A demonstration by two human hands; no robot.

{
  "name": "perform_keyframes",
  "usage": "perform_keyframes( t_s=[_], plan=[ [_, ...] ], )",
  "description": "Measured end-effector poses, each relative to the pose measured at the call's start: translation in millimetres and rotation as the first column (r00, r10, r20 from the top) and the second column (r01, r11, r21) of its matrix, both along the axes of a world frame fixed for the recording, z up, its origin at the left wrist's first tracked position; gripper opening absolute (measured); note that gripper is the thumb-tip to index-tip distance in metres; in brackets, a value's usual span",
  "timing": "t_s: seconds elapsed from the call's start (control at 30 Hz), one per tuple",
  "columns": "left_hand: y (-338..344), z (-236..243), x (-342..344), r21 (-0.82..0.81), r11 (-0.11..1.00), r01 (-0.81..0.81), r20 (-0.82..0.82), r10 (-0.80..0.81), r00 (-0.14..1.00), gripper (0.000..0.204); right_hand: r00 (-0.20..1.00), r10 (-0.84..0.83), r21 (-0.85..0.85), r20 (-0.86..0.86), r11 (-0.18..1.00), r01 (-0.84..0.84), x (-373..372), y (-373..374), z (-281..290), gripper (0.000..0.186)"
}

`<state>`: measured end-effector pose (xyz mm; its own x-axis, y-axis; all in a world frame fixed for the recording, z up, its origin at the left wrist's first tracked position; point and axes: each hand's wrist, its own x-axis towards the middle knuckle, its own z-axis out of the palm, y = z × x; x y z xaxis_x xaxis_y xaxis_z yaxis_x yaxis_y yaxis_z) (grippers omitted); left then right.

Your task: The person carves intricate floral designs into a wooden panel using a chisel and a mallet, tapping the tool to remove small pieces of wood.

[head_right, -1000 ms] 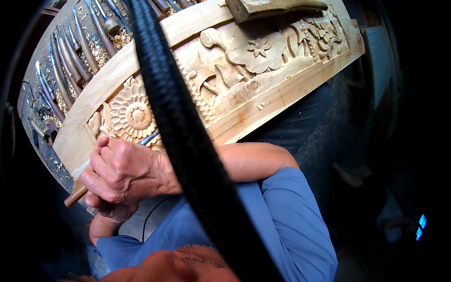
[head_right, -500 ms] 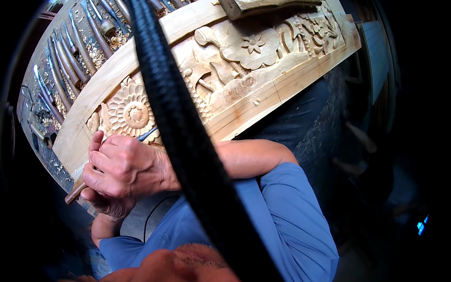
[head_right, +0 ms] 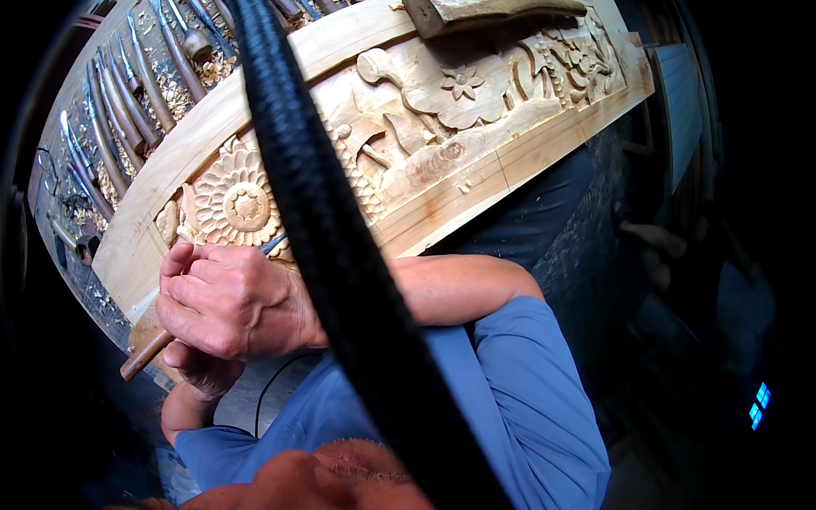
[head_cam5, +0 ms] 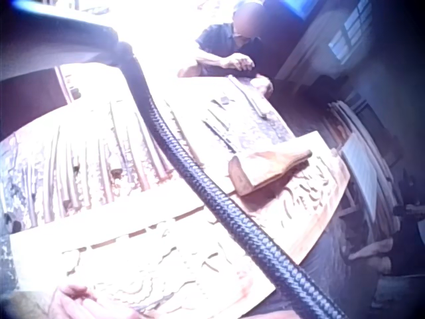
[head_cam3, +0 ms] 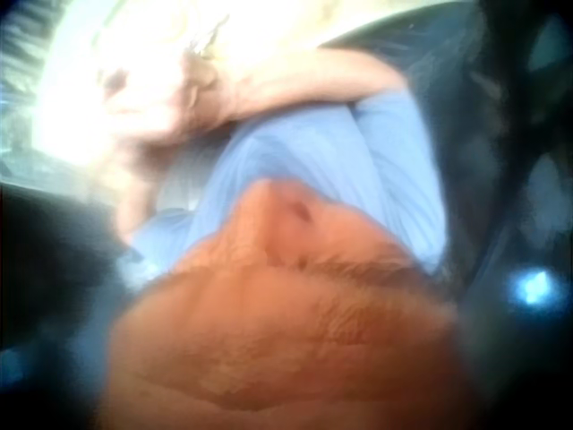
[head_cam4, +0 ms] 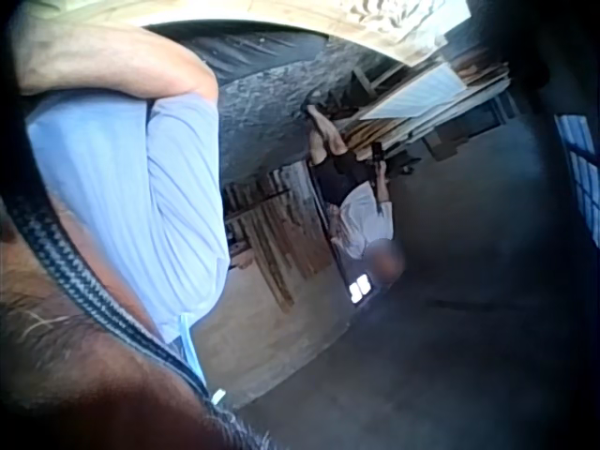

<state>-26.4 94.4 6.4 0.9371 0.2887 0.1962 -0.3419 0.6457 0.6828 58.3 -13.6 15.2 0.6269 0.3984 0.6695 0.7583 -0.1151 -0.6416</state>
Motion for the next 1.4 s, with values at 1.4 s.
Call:
perform_keyframes(
  t_s=[1.4],
  plan=[
    [-20,-2,10,-0.296,0.949,0.109,0.168,-0.061,0.984,0.062,0.996,0.078,0.001,-0.038,0.997,-0.078,-3,-6,-14,0.018]
  ],
)
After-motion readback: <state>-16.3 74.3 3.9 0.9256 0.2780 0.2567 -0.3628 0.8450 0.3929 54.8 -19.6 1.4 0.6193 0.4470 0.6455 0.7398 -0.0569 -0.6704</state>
